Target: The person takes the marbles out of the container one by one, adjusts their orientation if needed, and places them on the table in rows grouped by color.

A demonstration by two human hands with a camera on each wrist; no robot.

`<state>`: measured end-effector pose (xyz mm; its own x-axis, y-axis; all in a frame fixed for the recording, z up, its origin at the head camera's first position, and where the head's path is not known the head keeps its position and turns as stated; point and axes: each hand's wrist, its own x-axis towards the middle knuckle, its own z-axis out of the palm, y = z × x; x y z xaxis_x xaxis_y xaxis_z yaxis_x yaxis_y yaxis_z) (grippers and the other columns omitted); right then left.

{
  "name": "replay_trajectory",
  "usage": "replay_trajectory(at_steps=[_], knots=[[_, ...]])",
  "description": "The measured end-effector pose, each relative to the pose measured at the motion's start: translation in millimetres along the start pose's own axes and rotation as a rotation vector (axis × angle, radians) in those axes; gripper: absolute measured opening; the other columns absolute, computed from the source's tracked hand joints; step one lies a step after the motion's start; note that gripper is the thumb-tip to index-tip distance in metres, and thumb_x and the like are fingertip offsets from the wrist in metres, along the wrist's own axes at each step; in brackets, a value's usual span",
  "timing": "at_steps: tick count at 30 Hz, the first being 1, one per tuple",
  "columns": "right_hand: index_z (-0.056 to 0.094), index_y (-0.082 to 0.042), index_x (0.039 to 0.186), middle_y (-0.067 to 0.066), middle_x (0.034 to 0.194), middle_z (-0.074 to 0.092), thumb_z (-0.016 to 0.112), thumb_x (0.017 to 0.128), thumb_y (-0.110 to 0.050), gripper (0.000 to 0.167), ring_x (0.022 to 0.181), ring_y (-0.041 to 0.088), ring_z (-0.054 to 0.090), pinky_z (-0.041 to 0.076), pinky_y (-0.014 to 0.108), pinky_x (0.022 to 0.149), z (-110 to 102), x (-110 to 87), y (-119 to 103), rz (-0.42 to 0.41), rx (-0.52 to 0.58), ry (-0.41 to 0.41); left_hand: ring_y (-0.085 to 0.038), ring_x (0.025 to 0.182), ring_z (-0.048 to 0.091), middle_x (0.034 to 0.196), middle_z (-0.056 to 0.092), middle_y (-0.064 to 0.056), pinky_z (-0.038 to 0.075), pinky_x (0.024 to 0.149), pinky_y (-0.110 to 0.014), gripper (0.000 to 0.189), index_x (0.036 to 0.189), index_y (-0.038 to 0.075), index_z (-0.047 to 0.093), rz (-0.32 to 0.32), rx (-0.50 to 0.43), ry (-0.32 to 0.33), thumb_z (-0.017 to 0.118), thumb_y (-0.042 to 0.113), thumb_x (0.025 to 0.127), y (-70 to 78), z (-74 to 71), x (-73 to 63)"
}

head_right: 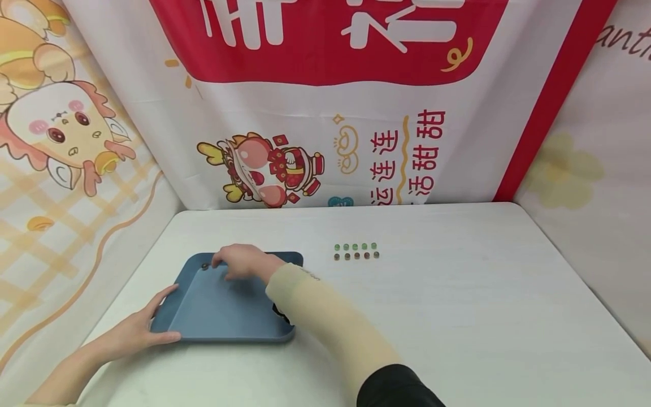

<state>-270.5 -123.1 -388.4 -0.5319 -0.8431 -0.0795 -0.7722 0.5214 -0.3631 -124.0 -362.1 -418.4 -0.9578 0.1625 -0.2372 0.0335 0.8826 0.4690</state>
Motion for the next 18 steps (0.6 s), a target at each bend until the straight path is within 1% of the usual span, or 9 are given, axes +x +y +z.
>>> replay_trajectory(at_steps=[4,8,13,18], knots=[[0.059,-0.018,0.134,-0.002,0.125,0.058,0.069,0.092,-0.02,0.043,0.102,0.006,0.054,0.043,0.02,0.086,5,1.6,0,0.025,-0.034,-0.002,-0.059,0.121,0.041,0.142,0.023,-0.046,0.039,0.091,-0.062,0.114,0.154,0.008,0.005,-0.003,-0.005,-0.005,0.077,0.051,0.078,-0.7,0.4,0.5],[0.056,-0.019,0.138,-0.004,0.131,0.056,0.068,0.093,-0.023,0.047,0.112,0.006,0.053,0.041,0.022,0.095,7,2.1,0,0.054,-0.063,-0.011,-0.058,0.121,0.042,0.143,0.023,-0.046,0.039,0.09,-0.062,0.113,0.155,0.008,0.004,0.001,-0.01,-0.009,0.077,0.051,0.079,-0.4,-0.7,0.0],[0.055,-0.019,0.139,-0.004,0.132,0.056,0.066,0.095,-0.023,0.045,0.118,0.006,0.052,0.04,0.023,0.098,10,1.6,2,0.078,-0.086,-0.015,-0.059,0.121,0.041,0.143,0.022,-0.045,0.039,0.09,-0.062,0.113,0.154,0.007,0.004,0.006,-0.013,-0.01,0.077,0.05,0.079,0.0,-0.6,-0.2],[0.058,-0.017,0.136,-0.003,0.132,0.057,0.066,0.095,-0.023,0.042,0.118,0.007,0.052,0.039,0.023,0.098,13,1.3,4,0.092,-0.087,-0.015,-0.06,0.121,0.04,0.144,0.021,-0.045,0.039,0.09,-0.062,0.114,0.155,0.008,0.004,0.002,-0.002,-0.014,0.077,0.051,0.079,-0.5,-0.2,1.1]])
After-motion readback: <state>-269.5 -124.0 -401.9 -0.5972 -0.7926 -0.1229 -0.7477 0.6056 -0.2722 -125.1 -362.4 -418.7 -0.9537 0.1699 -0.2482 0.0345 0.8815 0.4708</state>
